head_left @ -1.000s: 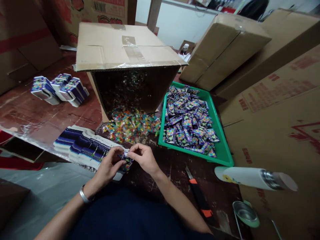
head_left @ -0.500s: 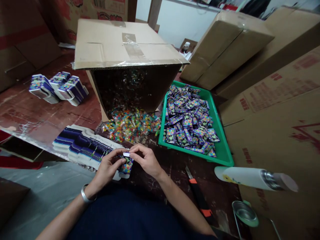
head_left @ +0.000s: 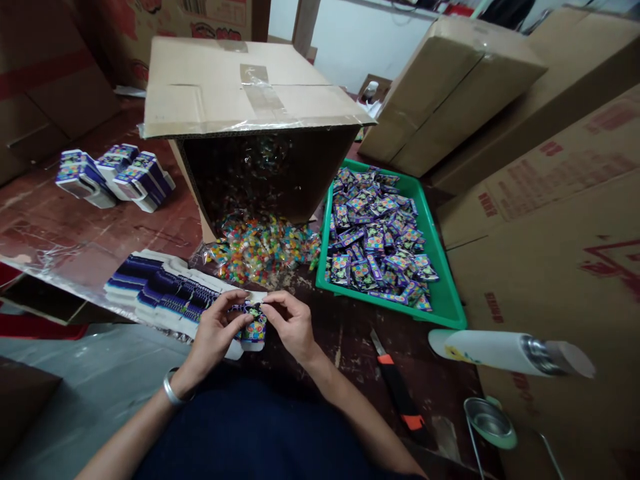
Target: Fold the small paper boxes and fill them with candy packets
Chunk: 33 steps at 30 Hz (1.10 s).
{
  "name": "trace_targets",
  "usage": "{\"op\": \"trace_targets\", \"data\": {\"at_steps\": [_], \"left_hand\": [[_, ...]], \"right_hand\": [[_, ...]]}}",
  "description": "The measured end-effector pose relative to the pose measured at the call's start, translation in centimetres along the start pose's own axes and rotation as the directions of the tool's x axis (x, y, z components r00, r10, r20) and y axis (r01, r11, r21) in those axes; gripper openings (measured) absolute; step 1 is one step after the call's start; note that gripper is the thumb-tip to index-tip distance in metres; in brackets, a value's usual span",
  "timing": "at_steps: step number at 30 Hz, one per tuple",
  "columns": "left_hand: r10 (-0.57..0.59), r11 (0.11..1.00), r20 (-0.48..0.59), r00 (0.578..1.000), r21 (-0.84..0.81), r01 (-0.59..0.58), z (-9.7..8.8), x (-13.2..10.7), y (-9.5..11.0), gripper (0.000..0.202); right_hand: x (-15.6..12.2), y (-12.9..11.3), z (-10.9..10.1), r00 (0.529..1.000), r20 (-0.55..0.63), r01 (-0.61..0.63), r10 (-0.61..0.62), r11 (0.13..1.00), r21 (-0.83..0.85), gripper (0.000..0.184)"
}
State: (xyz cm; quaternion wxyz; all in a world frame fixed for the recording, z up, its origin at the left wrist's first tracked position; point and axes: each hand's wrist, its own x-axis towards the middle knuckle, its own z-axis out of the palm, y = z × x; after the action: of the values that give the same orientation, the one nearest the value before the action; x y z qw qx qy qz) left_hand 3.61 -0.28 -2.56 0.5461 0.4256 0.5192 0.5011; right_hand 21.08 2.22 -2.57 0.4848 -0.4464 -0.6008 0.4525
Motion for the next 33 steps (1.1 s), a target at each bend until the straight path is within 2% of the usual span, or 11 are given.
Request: {"op": "trace_targets", "data": {"at_steps": [2,4,6,10,13,17,21,25,28,30,33], "left_hand": [[-0.038,0.999,0.056,0.998,0.002,0.038,0.0,0.0,0.0,0.031],[-0.058,0.998,0.095,0.994,-0.032,0.062,0.0,0.0,0.0,0.028],[-0.041,0.994,0.085,0.996,-0.093,0.049,0.1,-0.1,0.1,0.027],[-0.029,0.987,0.046,0.999,-0.157,0.036,0.1,-0.1,0.2,0.033],[-0.022,0.992,0.048,0.999,-0.122,0.027,0.0,-0.1,0.2,0.035],[0.021,0.999,0.065,0.998,-0.032,-0.019,-0.4,-0.1,0.1,0.031],[0.051,0.998,0.067,0.996,0.039,-0.054,-0.7,-0.2,0.0,0.032],[0.010,0.997,0.071,0.997,0.073,-0.015,-0.7,-0.2,0.3,0.041],[-0.050,0.996,0.081,0.996,0.084,0.043,-0.7,-0.2,0.7,0.044],[-0.064,0.996,0.071,0.995,0.072,0.059,-0.6,-0.1,0.7,0.039],[-0.083,0.996,0.060,0.995,0.021,0.082,-0.3,-0.2,0.3,0.030]], "right_hand": [[0.1,-0.1,-0.2,0.996,0.017,0.087,-0.086,0.994,-0.059,0.005],[0.2,-0.1,-0.3,0.993,0.038,0.112,-0.110,0.992,-0.050,0.006],[0.2,0.0,-0.3,0.997,0.028,0.071,-0.071,0.997,0.001,0.002],[0.2,0.0,0.1,0.998,0.056,-0.036,0.028,0.988,0.148,0.014],[0.7,-0.5,0.2,0.988,0.114,-0.123,0.101,0.972,0.200,0.018],[1.7,-0.9,-0.2,0.960,0.138,-0.265,0.244,0.951,0.160,0.020],[2.3,-0.6,-0.6,0.953,0.162,-0.282,0.258,0.948,0.147,0.021],[2.3,-0.6,-0.7,0.971,0.144,-0.203,0.192,0.977,0.068,0.020],[1.9,-0.8,-0.7,0.992,0.128,-0.016,0.021,0.999,-0.042,0.020],[1.6,-0.8,-0.8,0.982,0.165,0.102,-0.088,0.992,-0.076,0.016],[1.3,-0.6,-0.9,0.964,0.224,0.169,-0.145,0.981,-0.091,0.012]]}}
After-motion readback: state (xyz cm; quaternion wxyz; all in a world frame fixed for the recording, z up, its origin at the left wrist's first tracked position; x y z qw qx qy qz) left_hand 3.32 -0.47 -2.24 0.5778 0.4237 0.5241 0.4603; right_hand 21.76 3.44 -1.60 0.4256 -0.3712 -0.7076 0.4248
